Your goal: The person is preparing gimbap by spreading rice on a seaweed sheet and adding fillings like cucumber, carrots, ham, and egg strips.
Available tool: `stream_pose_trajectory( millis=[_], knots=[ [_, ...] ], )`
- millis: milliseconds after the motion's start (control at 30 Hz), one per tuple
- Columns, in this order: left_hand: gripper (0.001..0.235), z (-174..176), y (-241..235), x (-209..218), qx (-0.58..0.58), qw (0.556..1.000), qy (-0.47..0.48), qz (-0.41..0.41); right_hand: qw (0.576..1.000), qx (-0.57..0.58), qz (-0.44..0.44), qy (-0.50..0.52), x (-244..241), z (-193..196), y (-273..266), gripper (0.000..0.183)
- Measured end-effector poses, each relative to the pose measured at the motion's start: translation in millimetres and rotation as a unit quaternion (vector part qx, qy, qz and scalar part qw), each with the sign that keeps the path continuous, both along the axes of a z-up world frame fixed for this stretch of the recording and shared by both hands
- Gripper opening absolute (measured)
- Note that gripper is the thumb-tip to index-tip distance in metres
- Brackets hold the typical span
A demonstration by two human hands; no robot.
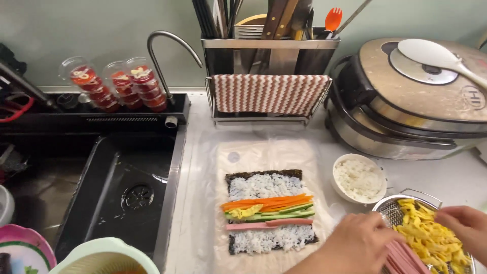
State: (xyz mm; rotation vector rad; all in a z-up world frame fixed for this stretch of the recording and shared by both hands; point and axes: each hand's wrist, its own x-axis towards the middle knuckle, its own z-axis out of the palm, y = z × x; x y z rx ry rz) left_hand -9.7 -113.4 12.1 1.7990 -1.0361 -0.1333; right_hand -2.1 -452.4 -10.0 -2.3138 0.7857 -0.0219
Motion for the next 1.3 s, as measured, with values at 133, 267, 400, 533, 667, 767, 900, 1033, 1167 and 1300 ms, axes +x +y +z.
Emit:
stream_pose_trajectory(
  millis=[133,267,400,533,667,767,900,1033,1167,1300],
  knots=[
    [0.035,-2,30,-2,-0.044,0.998,0.011,0.049,0.987,-0.097,0.039,0.118,-3,28,60,0.037],
    [0.032,-1,80,1,0.032,0.991,-0.019,0.127,0.867,-0.357,0.207,0.279,-3,3,62,0.052],
    [0.029,3,136,2,0.116,0.959,-0.015,0.26,0.786,-0.456,0.254,0.332,-4,-14,35,0.043],
    [0.032,-26,171,-1,0.138,0.932,-0.07,0.327,0.746,-0.475,0.277,0.375,-5,16,45,0.043],
    [0.031,-40,187,-6,0.135,0.914,-0.11,0.367,0.742,-0.469,0.351,0.326,-1,6,23,0.043],
    [0.031,-45,190,-5,0.15,0.909,-0.102,0.375,0.743,-0.448,0.396,0.3,0,13,13,0.035],
    [0.031,-45,190,-5,0.158,0.906,-0.096,0.38,0.83,-0.324,0.389,0.236,-5,28,9,0.025],
    [0.033,-44,192,-3,0.169,0.907,-0.077,0.378,0.926,-0.172,0.288,0.173,-7,41,8,0.026],
    [0.033,-44,195,-2,0.164,0.907,-0.071,0.381,0.967,-0.119,0.141,0.174,-4,62,17,0.03],
    [0.032,-38,198,-1,0.153,0.906,-0.05,0.392,0.995,0.051,0.079,0.024,-1,82,26,0.027]
  ],
)
